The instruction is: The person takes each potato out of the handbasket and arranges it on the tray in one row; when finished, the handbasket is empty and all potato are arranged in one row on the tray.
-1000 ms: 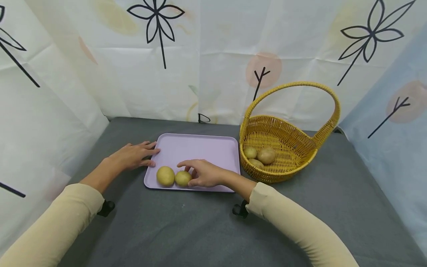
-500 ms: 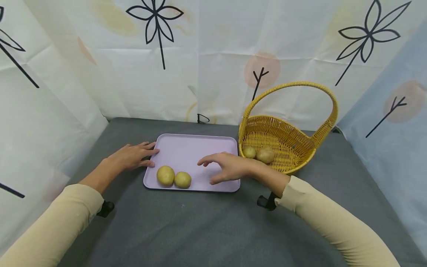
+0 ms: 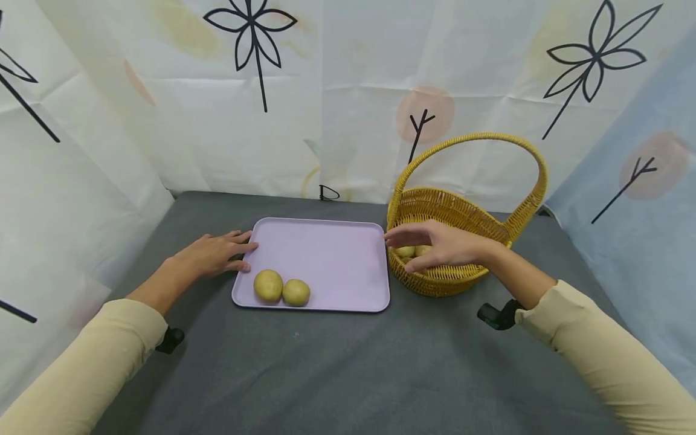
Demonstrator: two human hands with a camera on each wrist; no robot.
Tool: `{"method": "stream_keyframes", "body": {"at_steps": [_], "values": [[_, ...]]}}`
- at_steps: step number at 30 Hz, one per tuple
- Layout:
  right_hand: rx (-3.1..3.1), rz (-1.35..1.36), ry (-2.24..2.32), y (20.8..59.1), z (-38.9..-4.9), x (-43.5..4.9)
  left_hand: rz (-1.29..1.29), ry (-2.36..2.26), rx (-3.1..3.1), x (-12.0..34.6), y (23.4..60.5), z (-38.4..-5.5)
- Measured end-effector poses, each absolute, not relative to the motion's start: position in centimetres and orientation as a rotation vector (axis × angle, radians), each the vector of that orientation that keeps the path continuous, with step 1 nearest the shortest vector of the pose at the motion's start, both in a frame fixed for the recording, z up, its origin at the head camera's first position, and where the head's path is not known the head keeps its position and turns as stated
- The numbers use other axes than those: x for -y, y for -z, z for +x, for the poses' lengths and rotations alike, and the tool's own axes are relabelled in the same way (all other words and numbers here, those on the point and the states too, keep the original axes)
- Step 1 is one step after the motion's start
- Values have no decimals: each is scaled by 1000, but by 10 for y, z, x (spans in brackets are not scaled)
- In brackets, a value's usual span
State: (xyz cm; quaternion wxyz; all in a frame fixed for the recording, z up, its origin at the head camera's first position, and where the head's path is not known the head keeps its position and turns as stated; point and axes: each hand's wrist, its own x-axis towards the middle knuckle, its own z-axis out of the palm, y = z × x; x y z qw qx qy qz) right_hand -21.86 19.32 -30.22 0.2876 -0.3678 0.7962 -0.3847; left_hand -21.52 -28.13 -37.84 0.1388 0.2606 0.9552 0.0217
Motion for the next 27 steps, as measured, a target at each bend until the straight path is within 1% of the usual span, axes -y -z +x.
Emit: {"method": "stream_keyframes", "body": {"at_steps": [5,10,13,19,27], "values": [[-2117,-820,1057,297,-236,-220,741,-85,-2761,282,377,-213],[-2063,-643,1064,301,-252,-242,740,-90,-2760,282,378,-211],[-2057,-583,1044,304,-259,-251,739,-85,-2757,281,378,-212],[-2074,-511,1004,308,-270,-261,725,-78,-2751,282,378,-213],[-2089,-374,935,312,-277,-260,743,-94,-2760,281,377,-211]]}}
